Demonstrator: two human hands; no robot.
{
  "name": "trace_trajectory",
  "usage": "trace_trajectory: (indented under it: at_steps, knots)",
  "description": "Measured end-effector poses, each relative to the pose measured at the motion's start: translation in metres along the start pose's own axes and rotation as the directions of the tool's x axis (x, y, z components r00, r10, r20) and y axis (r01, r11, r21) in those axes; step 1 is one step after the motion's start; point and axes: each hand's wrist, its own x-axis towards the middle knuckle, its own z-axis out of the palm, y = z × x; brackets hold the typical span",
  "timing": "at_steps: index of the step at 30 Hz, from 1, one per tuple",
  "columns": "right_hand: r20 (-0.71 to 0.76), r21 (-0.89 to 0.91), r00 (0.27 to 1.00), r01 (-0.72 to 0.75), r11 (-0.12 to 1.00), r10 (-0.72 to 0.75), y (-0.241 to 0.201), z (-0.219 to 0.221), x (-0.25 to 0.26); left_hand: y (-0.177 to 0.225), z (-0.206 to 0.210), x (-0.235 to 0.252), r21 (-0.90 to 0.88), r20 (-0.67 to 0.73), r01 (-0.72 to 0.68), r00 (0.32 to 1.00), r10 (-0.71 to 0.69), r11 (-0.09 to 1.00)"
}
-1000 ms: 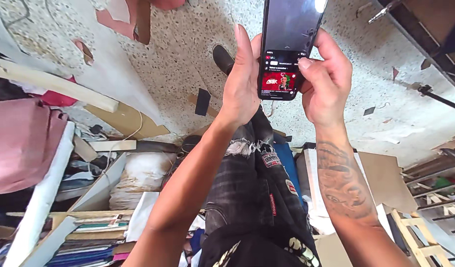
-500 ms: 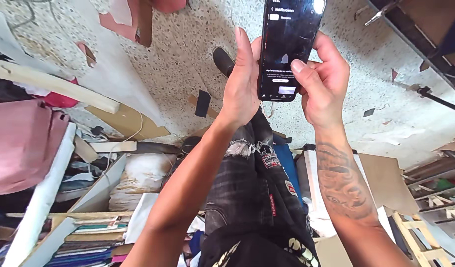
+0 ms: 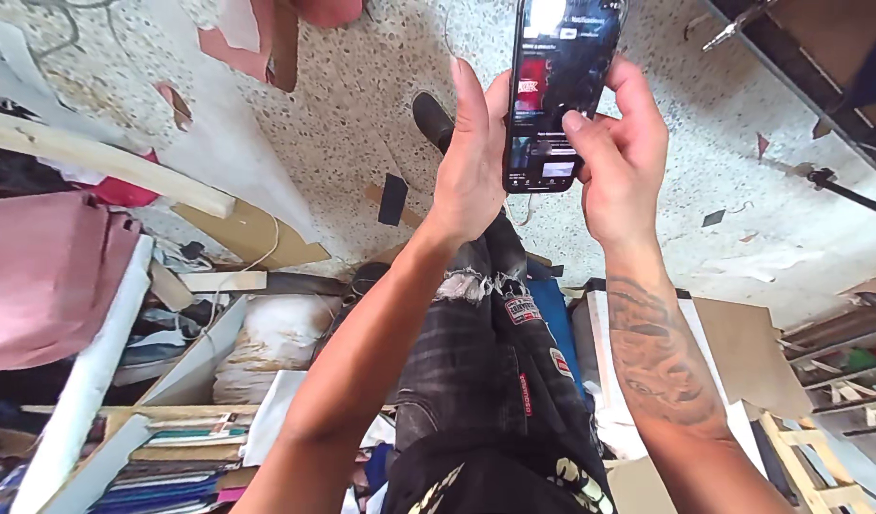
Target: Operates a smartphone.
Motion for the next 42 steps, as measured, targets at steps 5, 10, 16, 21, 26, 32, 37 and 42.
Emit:
trace_trajectory:
  at_steps: [5,10,16,21,26,32,37,42]
  knots:
    - [0.038,0.088,0.999,0.03,0.996,-0.034,-0.001,-0.005,0.002,0.002,-0.001,0.002,0.01,0.008,0.005,1.0,-0.005,1.0]
    - [-0.038,0.141,0.999,-0.004,0.99,0.01,0.001,-0.005,0.005,-0.002,-0.001,0.003,0.044,0.029,-0.012,1.0,0.01,0.999]
    - [0.085,0.122,0.995,-0.053,0.991,0.042,-0.002,-0.017,-0.008,-0.005,-0.003,0.004,-0.017,0.014,0.0,1.0,0.001,1.0]
    - [0.106,0.054,0.992,-0.074,0.996,0.068,-0.004,-0.02,-0.014,-0.004,-0.003,0.003,-0.035,-0.003,0.029,1.0,-0.029,0.999]
    - [0.132,0.099,0.991,-0.043,0.994,0.03,-0.003,-0.022,-0.013,-0.002,-0.002,0.004,-0.03,-0.004,0.03,1.0,-0.03,0.999]
    - [0.146,0.094,0.989,-0.016,0.995,0.002,-0.004,-0.022,-0.014,-0.001,-0.002,0.005,-0.036,0.007,0.036,0.999,-0.036,0.999]
    - [0.1,0.066,0.995,-0.026,0.997,0.02,-0.007,-0.017,-0.015,0.0,0.0,0.004,-0.032,0.002,0.024,1.0,-0.024,0.999]
    - [0.024,0.076,0.999,0.04,0.996,-0.042,0.0,-0.011,-0.006,0.001,-0.001,0.003,-0.018,0.027,0.008,1.0,-0.008,1.0]
